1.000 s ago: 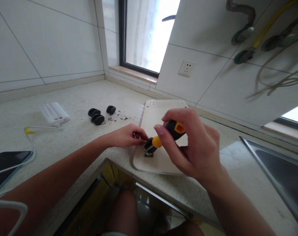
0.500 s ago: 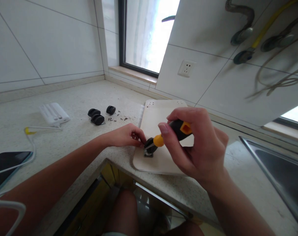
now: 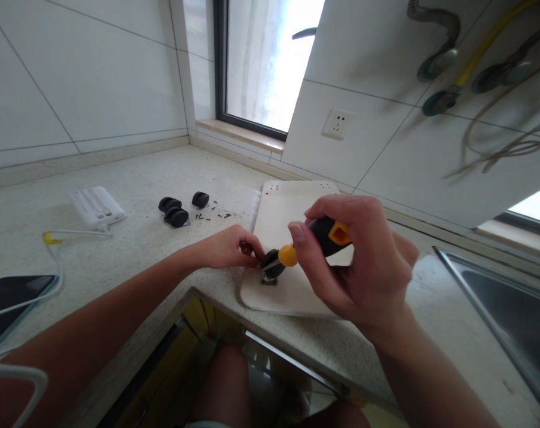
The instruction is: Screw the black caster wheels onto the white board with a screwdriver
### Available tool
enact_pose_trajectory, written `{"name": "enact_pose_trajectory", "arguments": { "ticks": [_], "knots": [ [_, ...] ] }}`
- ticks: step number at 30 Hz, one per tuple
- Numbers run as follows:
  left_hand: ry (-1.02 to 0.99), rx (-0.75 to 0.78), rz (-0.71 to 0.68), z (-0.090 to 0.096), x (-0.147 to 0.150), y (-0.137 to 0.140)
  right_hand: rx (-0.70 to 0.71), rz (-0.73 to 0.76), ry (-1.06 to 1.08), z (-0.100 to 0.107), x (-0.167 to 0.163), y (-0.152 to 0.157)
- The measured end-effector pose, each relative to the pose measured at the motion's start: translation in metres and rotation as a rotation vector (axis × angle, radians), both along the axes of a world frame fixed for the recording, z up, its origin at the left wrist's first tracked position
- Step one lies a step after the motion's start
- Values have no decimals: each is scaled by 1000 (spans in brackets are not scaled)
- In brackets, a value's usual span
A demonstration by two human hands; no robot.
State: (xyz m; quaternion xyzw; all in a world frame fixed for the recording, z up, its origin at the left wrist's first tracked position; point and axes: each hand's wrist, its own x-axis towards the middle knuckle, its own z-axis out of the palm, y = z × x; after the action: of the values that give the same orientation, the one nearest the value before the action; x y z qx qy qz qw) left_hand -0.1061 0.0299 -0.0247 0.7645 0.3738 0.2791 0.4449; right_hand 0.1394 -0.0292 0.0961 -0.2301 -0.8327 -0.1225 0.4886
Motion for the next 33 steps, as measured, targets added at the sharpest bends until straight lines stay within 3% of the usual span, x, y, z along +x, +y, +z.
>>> {"name": "enact_pose_trajectory", "arguments": {
  "ticks": [9, 33],
  "knots": [
    [-6, 86, 13, -2, 2, 0, 34, 43, -20, 0, 1, 5],
    [41, 82, 7, 4, 5, -3, 78, 28, -33, -1, 0, 3]
  ]
}}
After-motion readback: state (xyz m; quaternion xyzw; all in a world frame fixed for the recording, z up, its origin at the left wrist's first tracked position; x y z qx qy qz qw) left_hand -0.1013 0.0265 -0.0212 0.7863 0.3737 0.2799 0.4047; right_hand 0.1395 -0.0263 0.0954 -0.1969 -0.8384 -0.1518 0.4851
